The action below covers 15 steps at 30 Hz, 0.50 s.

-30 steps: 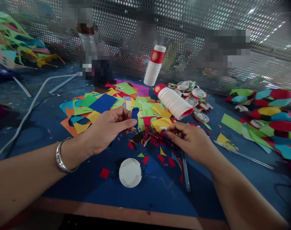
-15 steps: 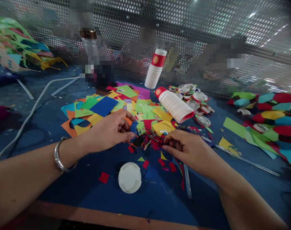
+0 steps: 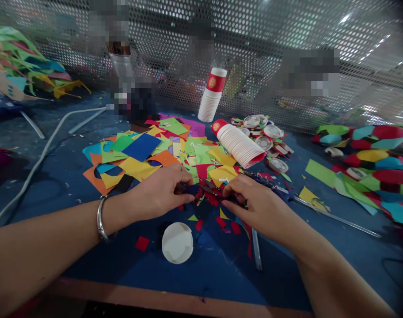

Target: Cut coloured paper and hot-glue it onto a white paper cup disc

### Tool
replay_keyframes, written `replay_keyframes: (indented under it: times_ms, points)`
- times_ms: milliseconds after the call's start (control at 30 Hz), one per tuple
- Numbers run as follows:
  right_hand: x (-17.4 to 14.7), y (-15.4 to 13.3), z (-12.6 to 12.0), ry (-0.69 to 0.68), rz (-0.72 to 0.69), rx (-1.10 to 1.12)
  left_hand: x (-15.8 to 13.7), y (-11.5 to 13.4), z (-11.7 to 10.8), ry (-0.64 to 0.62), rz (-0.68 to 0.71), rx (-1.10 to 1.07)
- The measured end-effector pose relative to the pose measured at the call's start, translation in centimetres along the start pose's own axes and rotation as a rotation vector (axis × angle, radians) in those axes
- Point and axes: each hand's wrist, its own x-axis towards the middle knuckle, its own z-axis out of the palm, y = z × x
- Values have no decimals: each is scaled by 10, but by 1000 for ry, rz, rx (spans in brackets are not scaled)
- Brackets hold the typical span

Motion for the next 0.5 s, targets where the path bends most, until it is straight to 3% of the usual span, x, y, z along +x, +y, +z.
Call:
replay_keyframes:
  times_ms: [167,500]
  points:
    - [0,0,0,7,-16,-5,1,1,-2,-39,27,94]
    - [0,2,-1,40,-26,17,0,-3,-15,-14,-22,-90]
